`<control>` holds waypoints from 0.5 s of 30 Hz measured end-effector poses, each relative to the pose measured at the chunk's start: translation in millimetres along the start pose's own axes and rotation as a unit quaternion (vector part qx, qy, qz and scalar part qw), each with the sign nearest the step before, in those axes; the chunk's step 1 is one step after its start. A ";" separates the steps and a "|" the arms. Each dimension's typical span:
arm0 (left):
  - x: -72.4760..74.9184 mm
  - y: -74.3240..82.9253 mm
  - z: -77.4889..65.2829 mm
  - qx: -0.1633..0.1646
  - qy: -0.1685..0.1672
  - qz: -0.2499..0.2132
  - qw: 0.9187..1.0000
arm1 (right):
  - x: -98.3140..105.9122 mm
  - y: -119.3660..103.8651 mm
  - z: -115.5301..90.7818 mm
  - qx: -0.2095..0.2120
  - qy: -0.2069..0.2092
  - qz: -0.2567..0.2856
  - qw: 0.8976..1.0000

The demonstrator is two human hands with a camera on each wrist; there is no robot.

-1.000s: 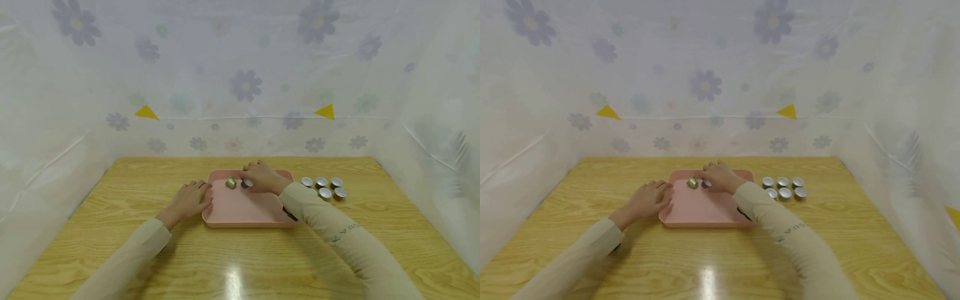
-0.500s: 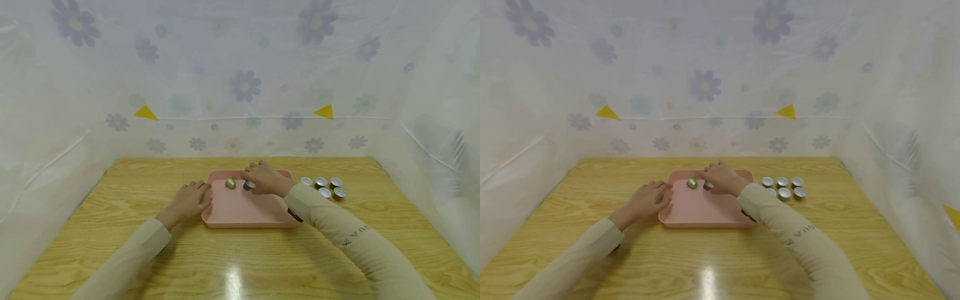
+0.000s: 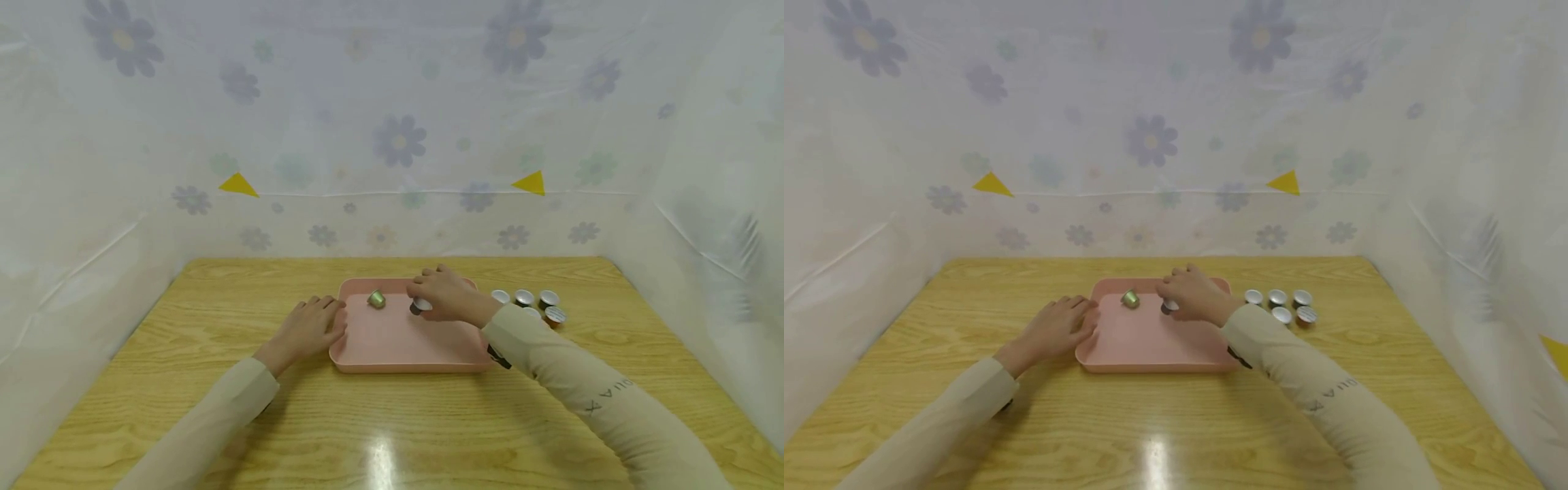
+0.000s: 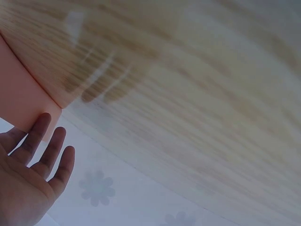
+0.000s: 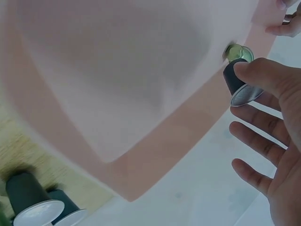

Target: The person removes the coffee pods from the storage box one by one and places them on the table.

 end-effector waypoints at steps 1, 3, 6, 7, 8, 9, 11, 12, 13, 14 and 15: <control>0.0 0.0 -0.2 -0.001 0.001 0.003 1.000 | 0.0 0.4 -2.1 0.000 0.000 -0.002 1.000; -0.1 -0.3 0.0 0.001 -0.001 0.001 1.000 | 0.8 1.1 -6.2 -0.001 0.001 -0.001 1.000; 0.6 0.2 -0.3 -0.002 0.002 0.004 1.000 | 0.5 3.3 -12.0 -0.005 0.005 0.003 1.000; 0.6 0.1 -0.4 -0.003 0.005 0.004 1.000 | 0.0 4.6 -13.8 -0.008 0.007 0.004 1.000; 0.6 0.0 -0.3 -0.003 0.006 0.003 1.000 | -0.2 5.6 -15.7 -0.010 0.010 0.008 1.000; 1.0 0.4 -0.4 -0.003 0.006 0.004 1.000 | -1.0 6.9 -17.5 -0.012 0.012 0.012 1.000; 1.4 0.8 -0.5 -0.004 0.006 0.005 1.000 | -1.4 9.0 -21.2 -0.017 0.015 0.019 1.000; 1.8 1.2 -0.7 -0.005 0.007 0.006 1.000 | -1.5 10.0 -23.0 -0.018 0.016 0.021 0.999; 1.7 1.1 -0.6 -0.003 0.005 0.005 1.000 | -1.4 10.8 -24.9 -0.020 0.015 0.025 0.999; 1.8 1.2 -0.5 -0.001 0.000 0.004 1.000 | -1.2 11.6 -26.8 -0.022 0.014 0.028 0.999; 1.9 1.3 -0.5 -0.001 -0.001 0.004 1.000 | -1.1 12.5 -28.6 -0.024 0.013 0.032 0.999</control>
Point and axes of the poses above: each hand's wrist, its own z-axis towards the middle knuckle, its own x-axis out of the back of the hand, y = z × x, the point moved 9 cm from there along z, towards the middle knuckle, and after that the axes turned 5 degrees about -y, right-handed, at the moved point
